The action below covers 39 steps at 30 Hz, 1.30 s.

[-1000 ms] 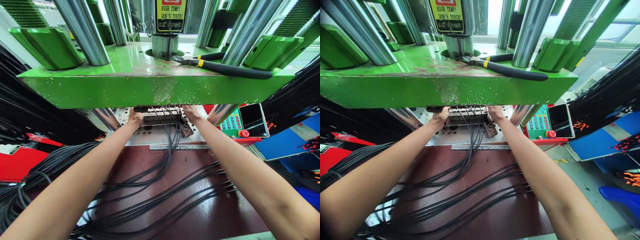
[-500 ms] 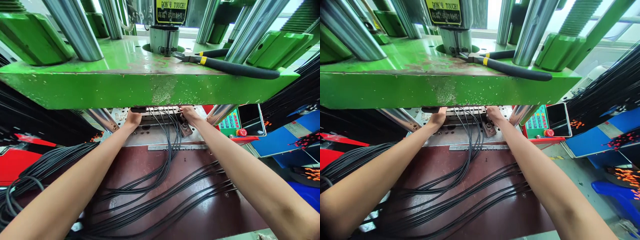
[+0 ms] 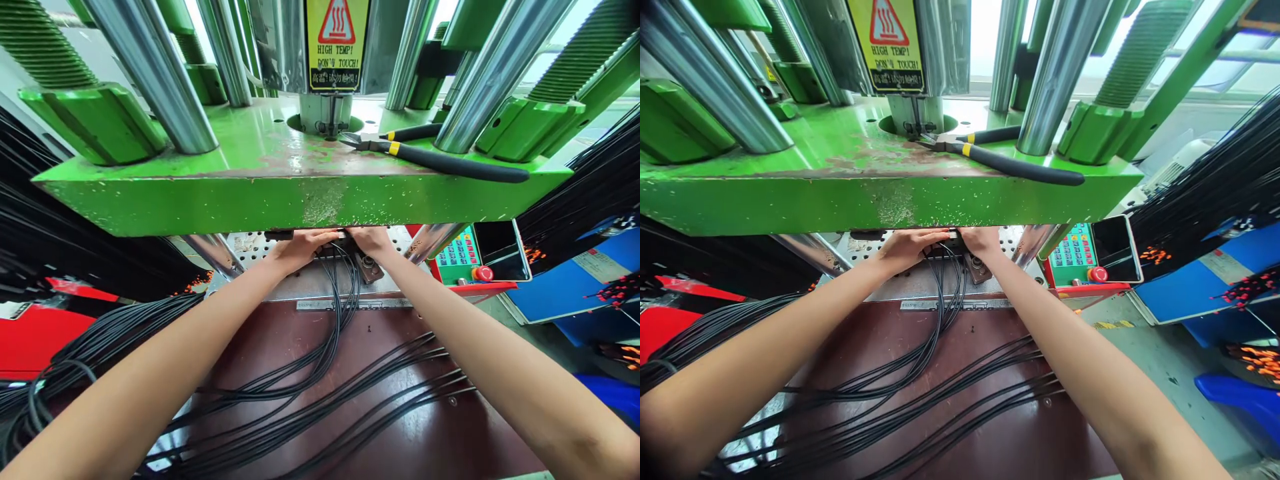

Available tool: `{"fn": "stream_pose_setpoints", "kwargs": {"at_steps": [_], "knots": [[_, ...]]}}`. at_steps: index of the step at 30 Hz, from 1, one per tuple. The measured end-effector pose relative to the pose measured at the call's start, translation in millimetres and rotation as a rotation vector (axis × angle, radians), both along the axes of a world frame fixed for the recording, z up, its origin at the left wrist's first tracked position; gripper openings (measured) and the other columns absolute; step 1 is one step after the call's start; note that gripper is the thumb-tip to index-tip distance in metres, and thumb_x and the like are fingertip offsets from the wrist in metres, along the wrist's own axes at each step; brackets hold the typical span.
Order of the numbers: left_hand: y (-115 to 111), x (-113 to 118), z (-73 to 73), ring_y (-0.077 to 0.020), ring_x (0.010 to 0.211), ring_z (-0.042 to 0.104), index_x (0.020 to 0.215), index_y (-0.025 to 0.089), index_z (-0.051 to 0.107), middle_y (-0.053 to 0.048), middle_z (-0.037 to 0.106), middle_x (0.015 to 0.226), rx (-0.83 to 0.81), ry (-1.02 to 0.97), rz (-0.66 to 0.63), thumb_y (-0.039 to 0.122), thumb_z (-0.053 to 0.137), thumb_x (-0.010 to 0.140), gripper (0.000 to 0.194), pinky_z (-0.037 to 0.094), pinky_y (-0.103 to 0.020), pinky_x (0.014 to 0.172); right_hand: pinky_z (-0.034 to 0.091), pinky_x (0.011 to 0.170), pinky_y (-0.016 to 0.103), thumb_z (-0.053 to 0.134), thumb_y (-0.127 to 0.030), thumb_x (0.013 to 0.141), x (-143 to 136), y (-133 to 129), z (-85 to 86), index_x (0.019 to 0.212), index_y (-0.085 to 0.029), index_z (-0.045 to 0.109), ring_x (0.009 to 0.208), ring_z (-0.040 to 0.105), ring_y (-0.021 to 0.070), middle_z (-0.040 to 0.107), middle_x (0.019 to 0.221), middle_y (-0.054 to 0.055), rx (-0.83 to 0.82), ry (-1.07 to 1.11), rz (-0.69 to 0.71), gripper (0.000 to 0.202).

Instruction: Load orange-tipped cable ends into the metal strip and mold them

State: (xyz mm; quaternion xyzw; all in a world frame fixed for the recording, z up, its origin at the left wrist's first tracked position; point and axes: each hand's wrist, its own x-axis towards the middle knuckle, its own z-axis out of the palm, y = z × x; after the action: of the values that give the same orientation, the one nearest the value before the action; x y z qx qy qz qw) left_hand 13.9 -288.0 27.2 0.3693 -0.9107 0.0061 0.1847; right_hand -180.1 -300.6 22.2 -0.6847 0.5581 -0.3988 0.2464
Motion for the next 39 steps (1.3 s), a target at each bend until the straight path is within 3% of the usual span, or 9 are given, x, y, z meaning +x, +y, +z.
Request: {"fn": "stream_pose_setpoints", "kwargs": {"at_steps": [3,6,9,12,18,24,31,36,39], "knots": [[-4,10,-8.6,-0.0185,0.114,0.065,0.123,0.022,0.065,-0.004,0.066,0.127,-0.062,0.034,-0.019,0.006,0.049,0.088,0.042,0.054,-0.034,0.098,0.037,0.091,0.045,0.045,-0.028,0.087,-2,17,3.7,0.097,-0.019,0.073,0.099,0.06,0.0321,0.072,0.094,0.014,-0.077,0.245,0.023,0.031],[-3,13,-14.4,-0.0187,0.114,0.065,0.119,0.023,0.067,-0.004,0.068,0.125,-0.11,0.064,-0.043,0.007,0.05,0.088,0.038,0.054,-0.036,0.098,0.036,0.086,0.043,0.043,-0.024,0.088,-3,28,6.9,0.105,-0.024,0.075,0.095,0.062,0.0316,0.073,0.096,0.012,-0.131,0.434,0.065,0.036],[-1,6,-17.4,-0.0204,0.118,0.062,0.114,0.023,0.068,-0.005,0.068,0.124,-0.139,0.086,-0.063,0.008,0.052,0.089,0.034,0.05,-0.038,0.103,0.036,0.081,0.04,0.039,-0.021,0.09,-3,29,10.0,0.119,-0.028,0.071,0.095,0.063,0.0299,0.073,0.103,0.011,-0.171,0.546,0.07,0.043],[-3,0,-19.2,-0.0209,0.119,0.061,0.107,0.023,0.071,-0.005,0.07,0.12,-0.143,0.105,-0.077,0.012,0.05,0.093,0.027,0.049,-0.038,0.104,0.036,0.074,0.038,0.039,-0.019,0.089,-1,26,12.9,0.119,-0.026,0.071,0.088,0.064,0.029,0.074,0.098,0.011,-0.184,0.613,0.068,0.045],[-8,16,-22.1,-0.0183,0.117,0.063,0.109,0.023,0.07,-0.005,0.07,0.121,-0.127,0.141,-0.072,0.02,0.052,0.095,0.023,0.051,-0.034,0.101,0.036,0.069,0.035,0.04,-0.015,0.087,7,24,14.9,0.127,-0.029,0.066,0.086,0.065,0.0263,0.075,0.103,0.008,-0.235,0.664,0.132,0.049],[1,36,-26.3,-0.0174,0.121,0.06,0.113,0.021,0.069,-0.005,0.066,0.127,-0.126,0.143,-0.057,0.014,0.044,0.096,0.031,0.048,-0.037,0.107,0.035,0.067,0.036,0.042,-0.014,0.086,16,23,15.8,0.129,-0.03,0.065,0.082,0.065,0.0282,0.074,0.097,0.008,-0.207,0.699,0.167,0.051],[6,41,-24.6,-0.0172,0.118,0.062,0.108,0.022,0.069,-0.004,0.068,0.124,-0.118,0.153,-0.004,0.013,0.045,0.094,0.03,0.05,-0.035,0.103,0.039,0.073,0.036,0.044,-0.011,0.084,24,20,17.2,0.125,-0.031,0.067,0.096,0.064,0.0284,0.072,0.111,0.006,-0.21,0.645,0.205,0.052],[14,44,-23.7,-0.0191,0.113,0.065,0.108,0.022,0.068,-0.004,0.069,0.123,-0.12,0.152,0.062,0.012,0.046,0.092,0.03,0.052,-0.034,0.098,0.036,0.064,0.033,0.045,-0.011,0.083,33,20,21.4,0.127,-0.03,0.066,0.081,0.066,0.0252,0.075,0.097,0.005,-0.202,0.648,0.25,0.053],[19,45,-26.4,-0.0193,0.114,0.065,0.111,0.022,0.067,-0.006,0.067,0.126,-0.124,0.16,0.104,0.016,0.046,0.094,0.028,0.051,-0.034,0.099,0.038,0.068,0.033,0.046,-0.011,0.083,39,20,23.5,0.129,-0.03,0.064,0.09,0.066,0.0261,0.073,0.112,0.006,-0.18,0.645,0.258,0.053]]}}
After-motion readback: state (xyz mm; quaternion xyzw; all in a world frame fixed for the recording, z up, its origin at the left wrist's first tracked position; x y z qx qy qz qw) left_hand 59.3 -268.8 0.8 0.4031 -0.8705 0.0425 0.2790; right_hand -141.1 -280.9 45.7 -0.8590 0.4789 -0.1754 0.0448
